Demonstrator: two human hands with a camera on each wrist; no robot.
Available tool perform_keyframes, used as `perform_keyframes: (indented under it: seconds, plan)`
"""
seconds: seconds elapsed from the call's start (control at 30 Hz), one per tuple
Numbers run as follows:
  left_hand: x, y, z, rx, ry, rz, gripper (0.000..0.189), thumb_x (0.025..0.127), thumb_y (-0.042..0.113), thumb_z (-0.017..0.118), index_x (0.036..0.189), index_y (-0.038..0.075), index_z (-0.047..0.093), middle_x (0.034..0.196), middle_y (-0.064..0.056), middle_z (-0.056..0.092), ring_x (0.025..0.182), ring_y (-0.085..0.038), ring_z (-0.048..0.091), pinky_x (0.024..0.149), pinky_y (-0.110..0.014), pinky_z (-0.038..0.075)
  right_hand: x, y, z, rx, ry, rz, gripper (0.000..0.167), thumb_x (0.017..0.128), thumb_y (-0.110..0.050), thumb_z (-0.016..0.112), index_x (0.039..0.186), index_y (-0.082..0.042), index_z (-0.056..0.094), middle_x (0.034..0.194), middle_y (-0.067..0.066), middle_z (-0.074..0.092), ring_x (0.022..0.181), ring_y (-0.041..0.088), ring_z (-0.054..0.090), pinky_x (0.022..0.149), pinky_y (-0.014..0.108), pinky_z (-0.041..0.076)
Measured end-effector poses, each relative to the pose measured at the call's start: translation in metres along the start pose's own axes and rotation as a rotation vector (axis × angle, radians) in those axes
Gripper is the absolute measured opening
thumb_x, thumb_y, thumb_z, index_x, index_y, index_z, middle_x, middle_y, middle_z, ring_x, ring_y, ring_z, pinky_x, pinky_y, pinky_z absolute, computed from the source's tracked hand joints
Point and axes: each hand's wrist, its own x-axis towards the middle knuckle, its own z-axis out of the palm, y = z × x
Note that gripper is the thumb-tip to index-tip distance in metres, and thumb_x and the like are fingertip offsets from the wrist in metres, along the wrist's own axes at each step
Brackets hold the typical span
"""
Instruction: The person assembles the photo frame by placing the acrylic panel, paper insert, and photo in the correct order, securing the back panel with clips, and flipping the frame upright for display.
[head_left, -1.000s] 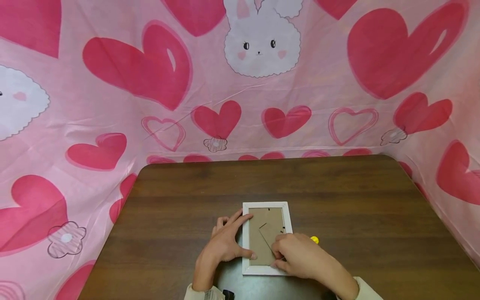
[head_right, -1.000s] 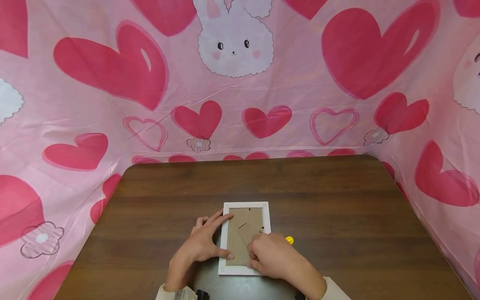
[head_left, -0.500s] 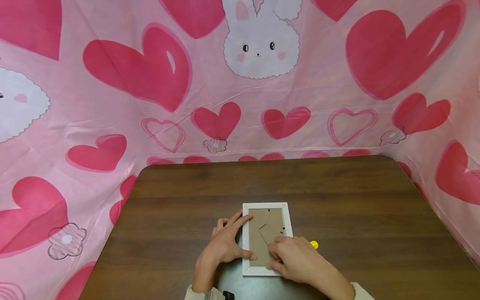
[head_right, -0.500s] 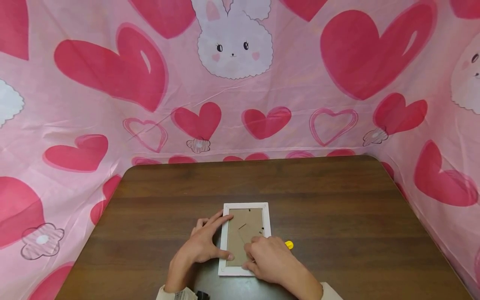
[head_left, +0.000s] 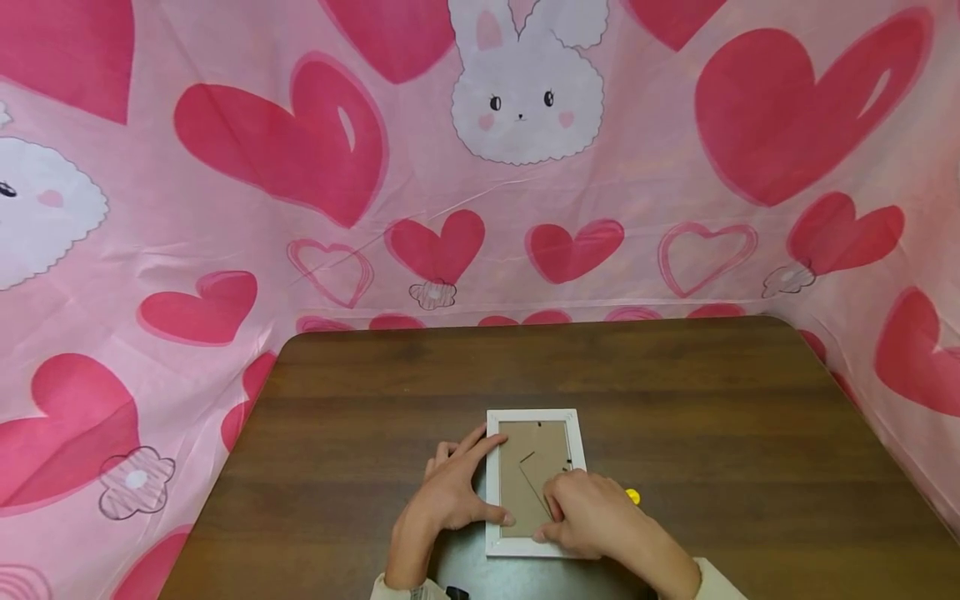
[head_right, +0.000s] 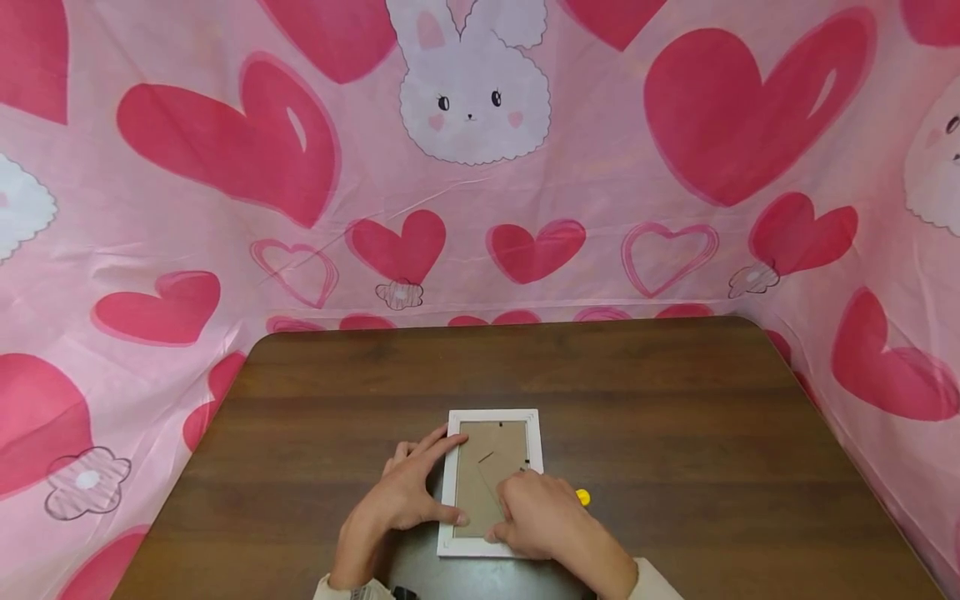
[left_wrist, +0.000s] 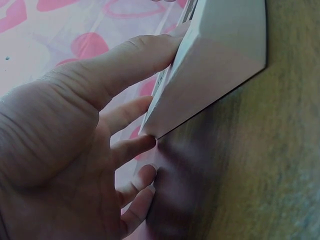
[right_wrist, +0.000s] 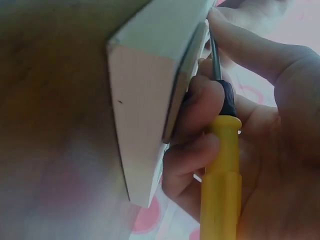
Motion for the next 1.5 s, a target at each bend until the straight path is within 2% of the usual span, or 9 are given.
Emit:
perform_keyframes:
  seconds: [0.43,0.8,1.07,1.27,1.5]
  plan:
    - [-0.001,0.0,-0.001,0.003,-0.01,0.005,0.106,0.064,0.045,0.1,0.156,0.042,0.046,0.173,0.004,0.031,0.126,-0.028,0.039,0.094,-0.049,0.033,0.021,-0.006,-0.01,0.004,-0.09,0.072,0.053,0.069,-0.04,0.097,0.051,-0.022,0.05,0.054,-0.01,0.047,0.056,0.011,0.046,0.05,0.032,0.032]
    - [-0.001,0.0,-0.002,0.001,0.002,0.005,0.107,0.064,0.045,0.1,0.156,0.042,0.046,0.173,0.003,0.032,0.127,-0.028,0.039,0.095,-0.05,0.033,0.017,-0.001,-0.013,0.011,-0.079,-0.094,0.05,0.076,-0.031,0.092,0.055,-0.021,0.048,0.055,-0.013,0.041,0.053,0.006,0.041,0.049,0.025,0.03]
    - [0.0,0.001,-0.001,0.003,0.006,0.013,0.106,0.065,0.043,0.1,0.157,0.041,0.046,0.172,0.002,0.033,0.125,-0.027,0.039,0.095,-0.05,0.032,0.018,0.001,-0.014,0.027,-0.127,-0.086,0.045,0.079,-0.027,0.09,0.056,-0.021,0.051,0.054,-0.013,0.043,0.052,0.006,0.042,0.049,0.025,0.032]
    - [-0.001,0.001,-0.001,0.018,-0.009,0.008,0.107,0.065,0.045,0.1,0.157,0.043,0.045,0.173,0.004,0.031,0.127,-0.028,0.039,0.096,-0.051,0.033,0.023,0.007,-0.017,0.068,-0.163,-0.137,0.047,0.078,-0.03,0.091,0.055,-0.02,0.051,0.051,-0.015,0.041,0.051,0.002,0.04,0.051,0.022,0.032]
    - [0.0,0.0,0.0,0.019,-0.012,0.001,0.106,0.064,0.046,0.099,0.156,0.044,0.045,0.173,0.004,0.031,0.126,-0.028,0.039,0.094,-0.049,0.033,0.021,0.001,-0.014,0.035,-0.128,-0.105,0.046,0.075,-0.03,0.092,0.054,-0.02,0.053,0.052,-0.014,0.044,0.053,0.005,0.043,0.052,0.024,0.034]
